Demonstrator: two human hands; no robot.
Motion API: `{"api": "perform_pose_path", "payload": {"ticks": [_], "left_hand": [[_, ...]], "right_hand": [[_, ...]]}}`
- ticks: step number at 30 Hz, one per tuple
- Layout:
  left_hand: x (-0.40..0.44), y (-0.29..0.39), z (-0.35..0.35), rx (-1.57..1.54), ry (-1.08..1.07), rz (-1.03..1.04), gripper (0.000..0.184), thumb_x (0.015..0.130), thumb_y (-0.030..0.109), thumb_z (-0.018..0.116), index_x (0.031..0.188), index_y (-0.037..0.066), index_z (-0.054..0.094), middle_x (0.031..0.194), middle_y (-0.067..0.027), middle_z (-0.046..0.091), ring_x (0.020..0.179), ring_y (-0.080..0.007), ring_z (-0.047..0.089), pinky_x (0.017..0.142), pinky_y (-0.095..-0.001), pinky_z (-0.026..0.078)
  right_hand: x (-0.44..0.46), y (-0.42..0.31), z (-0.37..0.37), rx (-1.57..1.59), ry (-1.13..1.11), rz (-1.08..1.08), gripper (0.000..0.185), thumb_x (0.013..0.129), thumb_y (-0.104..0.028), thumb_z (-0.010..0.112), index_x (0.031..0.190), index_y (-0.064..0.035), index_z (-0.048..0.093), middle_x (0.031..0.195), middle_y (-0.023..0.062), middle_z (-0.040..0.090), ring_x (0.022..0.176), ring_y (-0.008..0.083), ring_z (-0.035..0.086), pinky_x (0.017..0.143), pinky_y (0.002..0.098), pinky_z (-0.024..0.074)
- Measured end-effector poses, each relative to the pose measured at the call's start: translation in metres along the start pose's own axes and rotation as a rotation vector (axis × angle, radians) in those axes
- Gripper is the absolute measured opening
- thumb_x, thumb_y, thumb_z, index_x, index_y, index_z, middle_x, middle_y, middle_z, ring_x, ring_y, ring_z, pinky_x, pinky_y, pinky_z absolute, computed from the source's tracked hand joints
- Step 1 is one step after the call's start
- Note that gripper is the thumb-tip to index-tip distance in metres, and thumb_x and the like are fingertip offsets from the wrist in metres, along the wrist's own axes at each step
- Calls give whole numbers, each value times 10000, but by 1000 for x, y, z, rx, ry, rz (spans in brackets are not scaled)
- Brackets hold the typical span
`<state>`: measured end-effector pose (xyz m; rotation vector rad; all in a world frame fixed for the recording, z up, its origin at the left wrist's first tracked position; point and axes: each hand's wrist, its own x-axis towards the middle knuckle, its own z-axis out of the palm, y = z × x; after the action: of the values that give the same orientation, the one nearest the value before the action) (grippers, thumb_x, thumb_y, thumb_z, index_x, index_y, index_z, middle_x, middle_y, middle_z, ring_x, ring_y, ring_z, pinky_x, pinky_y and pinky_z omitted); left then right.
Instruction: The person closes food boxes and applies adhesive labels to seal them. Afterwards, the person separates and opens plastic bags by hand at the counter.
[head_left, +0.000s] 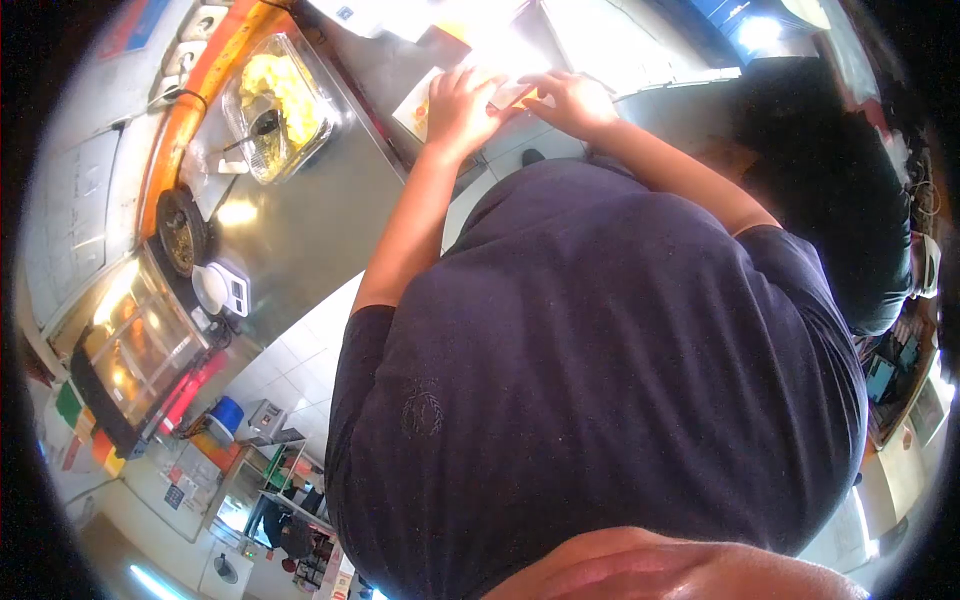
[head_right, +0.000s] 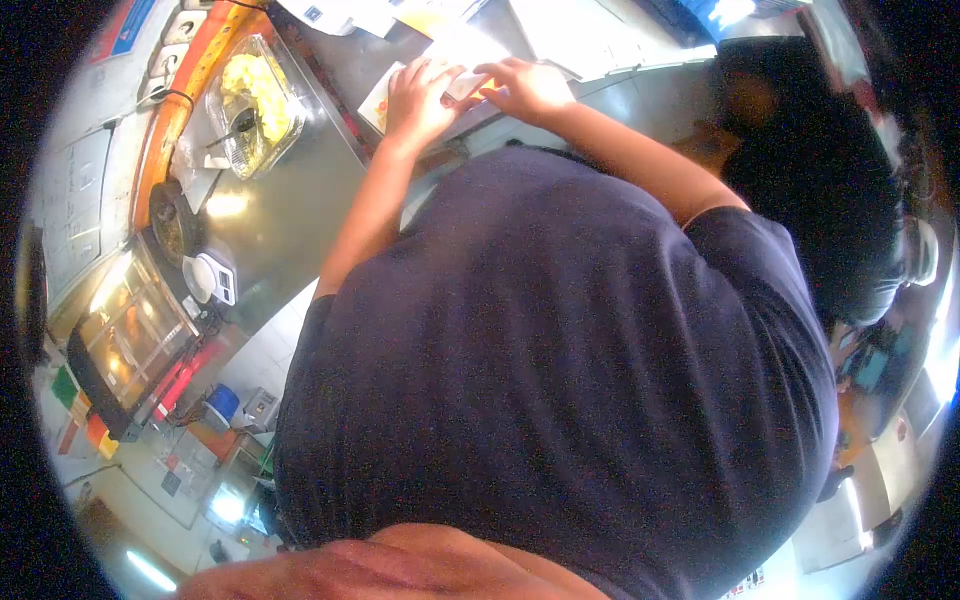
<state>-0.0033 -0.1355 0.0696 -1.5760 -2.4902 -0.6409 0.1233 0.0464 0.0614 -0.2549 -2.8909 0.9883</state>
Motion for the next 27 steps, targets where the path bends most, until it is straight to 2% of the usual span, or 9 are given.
{"api": "perform_pose_path", "payload": {"ticks": [3, 6, 9, 12, 15, 18, 21, 24, 27], "left_hand": [[4, 0, -6, 15, -52, -30, 491, 749, 485, 822, 1135, 191, 744, 1239, -39, 675, 1203, -258, 574, 1011, -494, 405], [6, -6, 6, 6, -21, -57, 523, 744, 507, 816, 1167, 207, 744, 1329, -88, 637, 1230, -294, 556, 1054, -505, 386], [6, -7, 14, 81, -123, -80, 572, 738, 520, 801, 1223, 225, 736, 1434, -124, 568, 1300, -346, 513, 1135, -542, 334], [8, -3, 12, 134, -156, -86, 597, 737, 521, 779, 1260, 235, 729, 1468, -142, 544, 1371, -379, 459, 1190, -574, 276], [7, -4, 16, 99, -97, -90, 596, 731, 516, 780, 1255, 236, 733, 1413, -161, 585, 1381, -392, 459, 1207, -583, 256], [7, -6, 17, 59, -130, -111, 582, 729, 511, 780, 1238, 232, 740, 1386, -166, 605, 1354, -395, 488, 1195, -566, 278], [7, -9, 15, 59, -126, -91, 544, 760, 499, 772, 1220, 212, 735, 1383, -139, 613, 1314, -385, 531, 1157, -553, 337], [8, -10, 14, 59, -157, -88, 552, 762, 512, 774, 1222, 211, 733, 1399, -136, 605, 1330, -359, 523, 1153, -541, 339], [7, -15, 15, 73, -178, -81, 559, 741, 502, 785, 1232, 241, 735, 1412, -131, 589, 1336, -337, 508, 1159, -540, 322]], "right_hand": [[8, 23, 9, -101, 27, -262, 241, 955, -285, 659, 1176, -192, 684, 1035, 63, 709, 871, 278, 721, 777, 429, 588], [12, 29, 5, -62, 29, -355, 222, 938, -236, 657, 1154, -200, 695, 1074, 43, 689, 924, 268, 711, 795, 430, 586], [17, 30, -1, -228, 2, -418, 242, 915, -205, 657, 1153, -211, 698, 1102, 22, 662, 965, 254, 689, 792, 422, 583], [23, 41, 9, -293, 19, -475, 279, 887, -188, 662, 1161, -236, 691, 1108, 7, 643, 1005, 234, 661, 829, 415, 567], [22, 39, 17, -427, 86, -520, 290, 860, -187, 669, 1143, -247, 686, 1106, -5, 643, 1007, 222, 645, 871, 407, 536], [24, 42, 7, -390, 52, -601, 313, 834, -198, 673, 1141, -258, 683, 1077, -29, 651, 1017, 209, 634, 905, 406, 507], [34, 43, -2, -355, -48, -709, 322, 815, -204, 677, 1131, -263, 700, 1048, -48, 654, 988, 209, 634, 888, 400, 504], [43, 41, -3, -331, -112, -637, 287, 849, -218, 685, 1132, -251, 726, 1025, -34, 674, 981, 221, 641, 883, 404, 506], [46, 29, 2, -27, -1, -405, 227, 900, -240, 678, 1115, -217, 747, 977, 6, 697, 970, 248, 651, 887, 415, 512]]}}
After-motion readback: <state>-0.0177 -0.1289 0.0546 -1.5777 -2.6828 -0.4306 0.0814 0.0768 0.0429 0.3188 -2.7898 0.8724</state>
